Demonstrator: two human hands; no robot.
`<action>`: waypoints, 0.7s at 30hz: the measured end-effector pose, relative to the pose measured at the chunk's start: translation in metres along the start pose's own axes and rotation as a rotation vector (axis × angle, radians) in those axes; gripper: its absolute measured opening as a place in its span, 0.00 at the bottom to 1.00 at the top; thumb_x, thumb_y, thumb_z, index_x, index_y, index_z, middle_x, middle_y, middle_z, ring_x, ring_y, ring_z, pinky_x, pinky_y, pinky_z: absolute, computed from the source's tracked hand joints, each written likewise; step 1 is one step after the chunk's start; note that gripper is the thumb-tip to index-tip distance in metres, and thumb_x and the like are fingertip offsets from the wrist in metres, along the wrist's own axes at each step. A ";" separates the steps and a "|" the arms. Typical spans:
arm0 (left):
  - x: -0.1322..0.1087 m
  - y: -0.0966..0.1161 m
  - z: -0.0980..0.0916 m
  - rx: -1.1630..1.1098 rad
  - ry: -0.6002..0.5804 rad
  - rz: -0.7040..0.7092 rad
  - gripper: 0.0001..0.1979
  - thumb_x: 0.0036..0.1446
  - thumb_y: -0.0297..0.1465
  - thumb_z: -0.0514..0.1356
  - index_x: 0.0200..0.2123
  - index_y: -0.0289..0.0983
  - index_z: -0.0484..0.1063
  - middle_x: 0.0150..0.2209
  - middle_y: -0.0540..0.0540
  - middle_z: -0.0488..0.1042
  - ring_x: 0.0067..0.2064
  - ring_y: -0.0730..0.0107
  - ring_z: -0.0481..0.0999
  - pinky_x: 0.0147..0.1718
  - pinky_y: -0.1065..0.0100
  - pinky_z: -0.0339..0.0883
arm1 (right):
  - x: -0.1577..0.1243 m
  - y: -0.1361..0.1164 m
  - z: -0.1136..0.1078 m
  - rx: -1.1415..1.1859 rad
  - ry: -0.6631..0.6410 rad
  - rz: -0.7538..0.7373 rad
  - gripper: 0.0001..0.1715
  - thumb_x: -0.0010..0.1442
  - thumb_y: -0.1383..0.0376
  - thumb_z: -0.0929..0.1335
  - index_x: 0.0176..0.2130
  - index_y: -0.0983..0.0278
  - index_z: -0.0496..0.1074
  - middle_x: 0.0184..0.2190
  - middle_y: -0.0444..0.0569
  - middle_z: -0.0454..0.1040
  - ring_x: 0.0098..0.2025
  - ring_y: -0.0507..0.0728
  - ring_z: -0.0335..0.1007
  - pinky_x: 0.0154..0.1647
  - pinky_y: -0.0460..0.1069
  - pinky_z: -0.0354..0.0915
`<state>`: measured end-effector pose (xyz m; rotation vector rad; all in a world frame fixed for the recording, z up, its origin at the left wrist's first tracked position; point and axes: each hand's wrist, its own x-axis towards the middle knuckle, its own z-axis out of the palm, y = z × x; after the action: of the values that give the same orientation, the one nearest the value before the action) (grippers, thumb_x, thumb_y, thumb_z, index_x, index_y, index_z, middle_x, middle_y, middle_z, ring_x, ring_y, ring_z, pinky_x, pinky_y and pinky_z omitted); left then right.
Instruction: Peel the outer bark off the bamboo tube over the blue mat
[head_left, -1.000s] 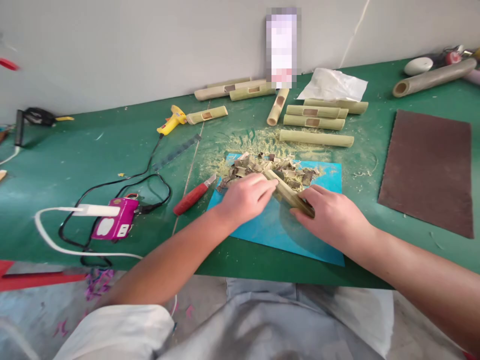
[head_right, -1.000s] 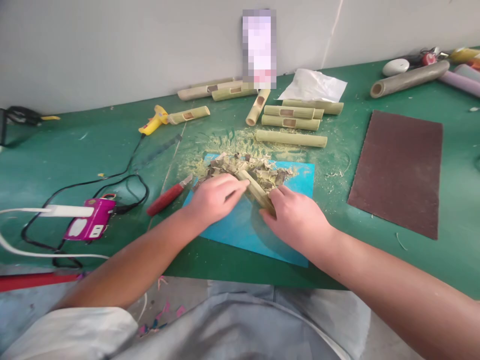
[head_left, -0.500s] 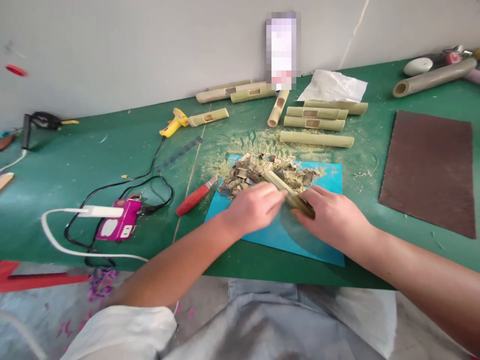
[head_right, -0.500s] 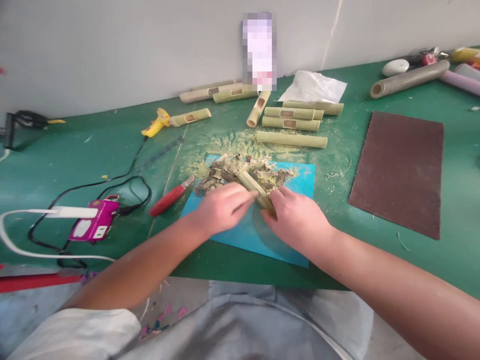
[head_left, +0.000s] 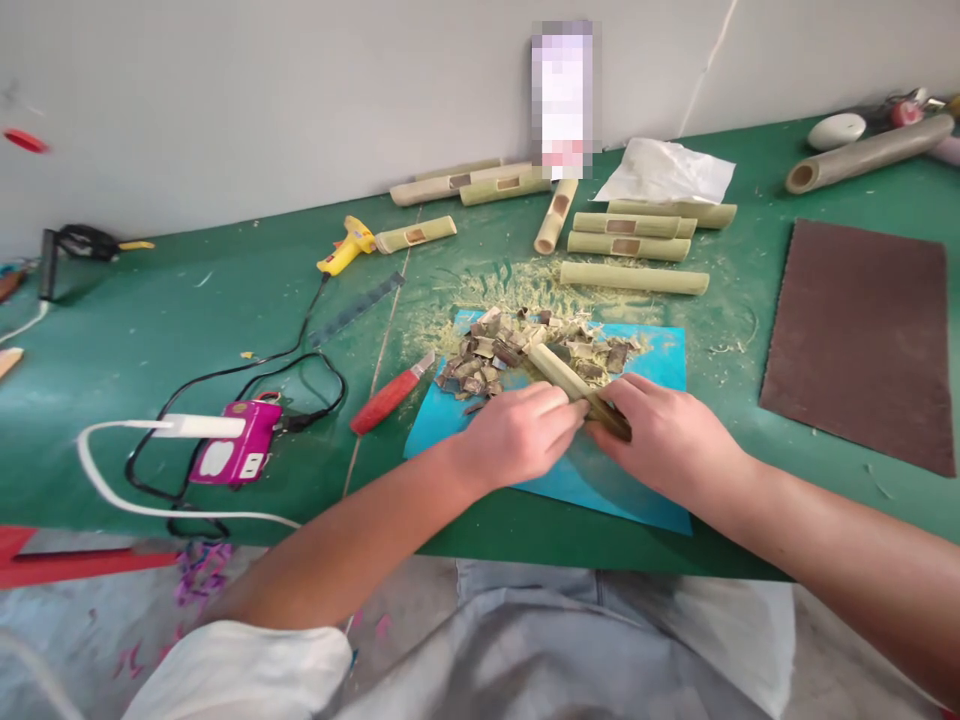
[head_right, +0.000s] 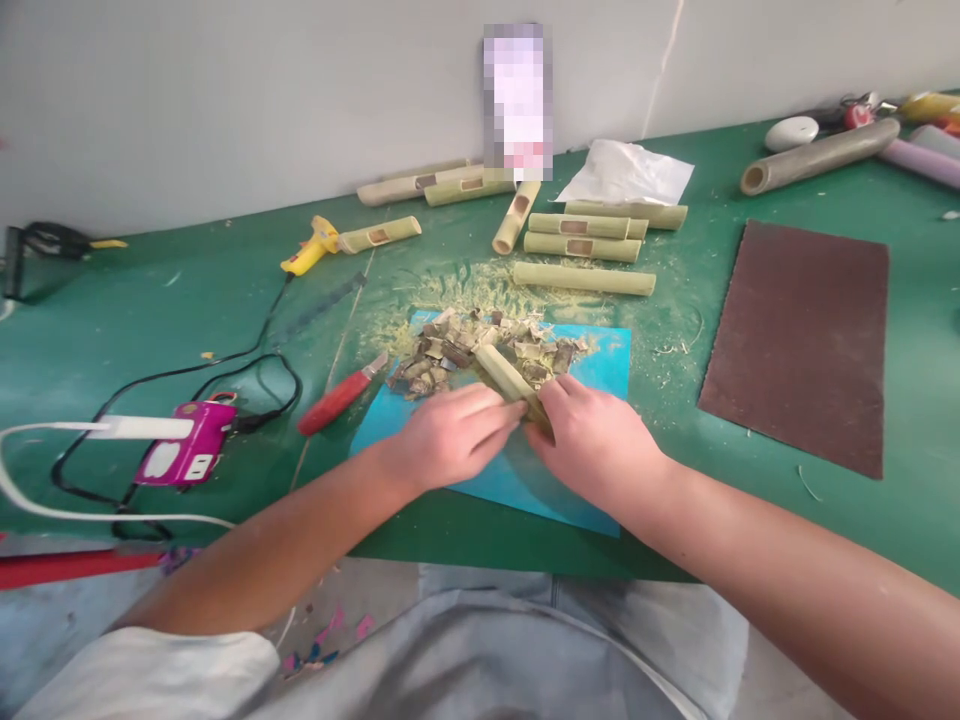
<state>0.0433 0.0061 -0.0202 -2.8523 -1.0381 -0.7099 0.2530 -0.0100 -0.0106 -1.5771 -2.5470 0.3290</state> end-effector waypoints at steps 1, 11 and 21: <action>0.000 -0.003 0.000 0.000 0.012 -0.026 0.12 0.66 0.29 0.51 0.40 0.33 0.74 0.28 0.46 0.72 0.32 0.70 0.72 0.33 0.70 0.66 | 0.000 0.000 -0.001 0.006 -0.001 0.003 0.11 0.60 0.59 0.64 0.33 0.64 0.68 0.30 0.47 0.70 0.27 0.52 0.63 0.25 0.48 0.49; 0.001 -0.003 0.000 0.008 0.037 -0.002 0.10 0.65 0.28 0.53 0.40 0.33 0.75 0.28 0.46 0.73 0.31 0.71 0.72 0.31 0.71 0.66 | -0.001 0.000 -0.001 0.016 -0.017 0.009 0.11 0.60 0.59 0.63 0.34 0.64 0.69 0.31 0.48 0.71 0.27 0.52 0.64 0.25 0.49 0.47; -0.001 -0.004 0.002 -0.080 0.045 -0.102 0.11 0.66 0.28 0.53 0.42 0.33 0.75 0.32 0.44 0.75 0.35 0.70 0.74 0.37 0.70 0.69 | -0.001 0.000 -0.001 0.016 0.005 0.011 0.11 0.60 0.59 0.64 0.34 0.64 0.69 0.30 0.47 0.71 0.26 0.52 0.62 0.25 0.48 0.46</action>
<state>0.0410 0.0093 -0.0224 -2.8518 -1.1822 -0.8368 0.2532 -0.0108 -0.0095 -1.5845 -2.5264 0.3458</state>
